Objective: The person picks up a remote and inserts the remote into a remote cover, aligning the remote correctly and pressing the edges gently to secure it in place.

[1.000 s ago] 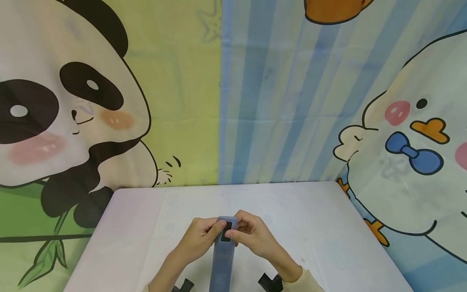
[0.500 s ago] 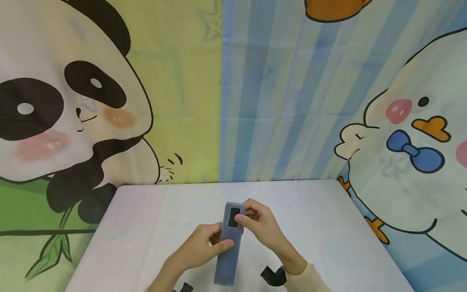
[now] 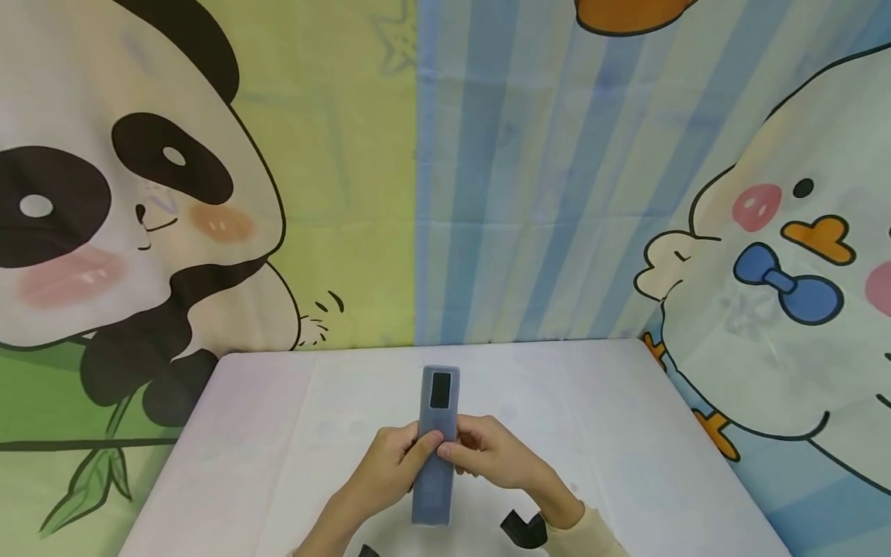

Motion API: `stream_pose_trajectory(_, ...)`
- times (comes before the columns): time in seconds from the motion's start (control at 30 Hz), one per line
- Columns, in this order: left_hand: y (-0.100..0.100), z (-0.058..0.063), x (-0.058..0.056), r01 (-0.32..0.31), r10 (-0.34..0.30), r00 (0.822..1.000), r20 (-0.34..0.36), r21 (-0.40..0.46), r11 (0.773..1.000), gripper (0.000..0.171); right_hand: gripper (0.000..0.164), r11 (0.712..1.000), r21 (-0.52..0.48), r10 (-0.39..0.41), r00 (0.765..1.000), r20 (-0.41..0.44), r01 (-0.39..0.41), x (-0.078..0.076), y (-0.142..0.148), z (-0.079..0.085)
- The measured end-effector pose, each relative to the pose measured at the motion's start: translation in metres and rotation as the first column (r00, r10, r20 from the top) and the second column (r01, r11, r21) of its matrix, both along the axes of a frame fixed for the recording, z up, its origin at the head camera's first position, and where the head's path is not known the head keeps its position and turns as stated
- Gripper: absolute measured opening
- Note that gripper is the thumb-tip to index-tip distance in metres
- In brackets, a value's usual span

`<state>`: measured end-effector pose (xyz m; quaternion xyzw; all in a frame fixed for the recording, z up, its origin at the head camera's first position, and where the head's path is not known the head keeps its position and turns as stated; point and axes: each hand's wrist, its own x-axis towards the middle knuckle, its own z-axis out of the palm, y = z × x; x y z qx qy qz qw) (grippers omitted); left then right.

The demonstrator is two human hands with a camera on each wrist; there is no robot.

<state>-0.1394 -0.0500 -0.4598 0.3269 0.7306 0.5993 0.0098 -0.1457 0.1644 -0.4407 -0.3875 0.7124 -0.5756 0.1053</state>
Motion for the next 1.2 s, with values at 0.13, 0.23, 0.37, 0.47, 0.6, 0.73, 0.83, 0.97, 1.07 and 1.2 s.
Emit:
stream_pose_trajectory(0.13,0.002,0.004,0.001,-0.068,0.068,0.998,-0.013,0.005,0.998,0.027,0.019,0.997,-0.070,-0.040,0.995,-0.092,0.033,0.001,-0.005,-0.004)
stream_pose_trajectory(0.23,0.002,0.006,0.001,-0.062,0.062,0.998,-0.020,0.023,0.998,0.029,0.020,0.991,-0.134,-0.036,0.994,-0.099,0.022,0.001,-0.007,-0.005)
stream_pose_trajectory(0.37,-0.001,0.007,-0.001,-0.007,0.007,1.000,-0.004,0.056,0.998,0.033,0.019,0.983,-0.179,0.028,0.998,-0.053,-0.037,0.000,-0.007,-0.005)
stream_pose_trajectory(0.47,-0.006,0.007,-0.004,0.002,-0.003,1.000,0.011,0.100,0.995,0.032,0.017,0.976,-0.183,0.122,0.993,-0.004,-0.121,-0.002,-0.006,-0.005)
stream_pose_trajectory(0.6,-0.010,0.009,-0.010,-0.023,0.017,0.999,0.046,0.137,0.990,0.027,0.017,0.960,-0.176,0.228,0.973,0.049,-0.216,-0.005,-0.005,-0.009)
stream_pose_trajectory(0.73,-0.010,0.008,-0.013,0.003,-0.019,0.994,0.108,0.151,0.989,0.030,0.022,0.945,-0.201,0.276,0.959,0.068,-0.258,-0.007,-0.007,-0.013)
stream_pose_trajectory(0.83,-0.008,0.007,-0.015,0.090,-0.138,0.974,0.180,0.254,0.963,0.037,0.027,0.922,-0.258,0.315,0.947,0.059,-0.290,-0.006,-0.012,-0.013)
stream_pose_trajectory(0.97,-0.007,0.006,-0.015,0.090,-0.186,0.950,0.252,0.349,0.933,0.043,0.028,0.917,-0.280,0.305,0.952,0.035,-0.284,-0.005,-0.019,-0.007)
stream_pose_trajectory(1.07,-0.008,0.008,-0.014,-0.078,0.024,0.974,0.227,0.232,0.969,0.038,0.023,0.974,-0.183,0.136,0.990,0.018,-0.131,-0.003,-0.021,-0.004)
stream_pose_trajectory(1.2,-0.006,0.012,-0.012,-0.253,0.246,0.955,0.165,0.024,0.967,0.030,0.020,0.995,-0.016,-0.095,0.992,-0.087,0.094,-0.004,-0.020,-0.006)
